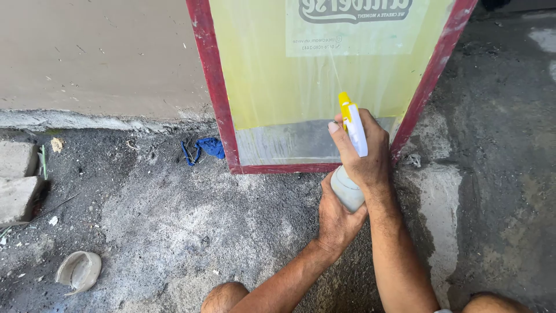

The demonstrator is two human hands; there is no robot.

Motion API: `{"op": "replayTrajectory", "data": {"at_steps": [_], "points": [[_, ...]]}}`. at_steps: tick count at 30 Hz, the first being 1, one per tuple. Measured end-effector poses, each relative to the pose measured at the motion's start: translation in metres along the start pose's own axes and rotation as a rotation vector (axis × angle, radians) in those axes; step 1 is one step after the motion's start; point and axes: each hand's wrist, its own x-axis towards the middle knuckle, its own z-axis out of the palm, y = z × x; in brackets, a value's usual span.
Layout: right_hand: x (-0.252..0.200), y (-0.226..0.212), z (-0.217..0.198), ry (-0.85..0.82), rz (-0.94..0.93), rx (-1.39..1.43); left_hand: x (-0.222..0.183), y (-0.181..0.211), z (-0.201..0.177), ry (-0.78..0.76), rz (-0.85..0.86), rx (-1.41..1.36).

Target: Cleaning a screen printing frame with a spray bottle while sitting on the floor.

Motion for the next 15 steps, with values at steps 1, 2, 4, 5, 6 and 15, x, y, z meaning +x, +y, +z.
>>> {"op": "replayTrajectory", "data": {"at_steps": [1,2,4,5,6,15], "points": [[0.0,0.001,0.0,-0.006,0.0,-0.009,0.0,-0.001,0.0,-0.002,-0.001,0.003],[0.0,0.0,0.0,-0.005,0.002,-0.009,-0.001,0.002,0.0,-0.004,-0.001,0.004],[-0.001,-0.003,-0.002,-0.015,0.067,-0.025,-0.003,0.006,-0.002,-0.005,0.004,-0.003],[-0.001,-0.003,-0.001,-0.014,0.069,-0.024,-0.003,0.006,-0.003,-0.006,0.003,-0.002],[-0.001,-0.003,-0.001,-0.013,0.054,-0.009,-0.002,0.007,-0.005,-0.013,0.005,-0.003],[-0.002,0.002,-0.003,0.035,-0.019,-0.028,-0.003,0.005,-0.005,-0.039,0.028,0.017]]}}
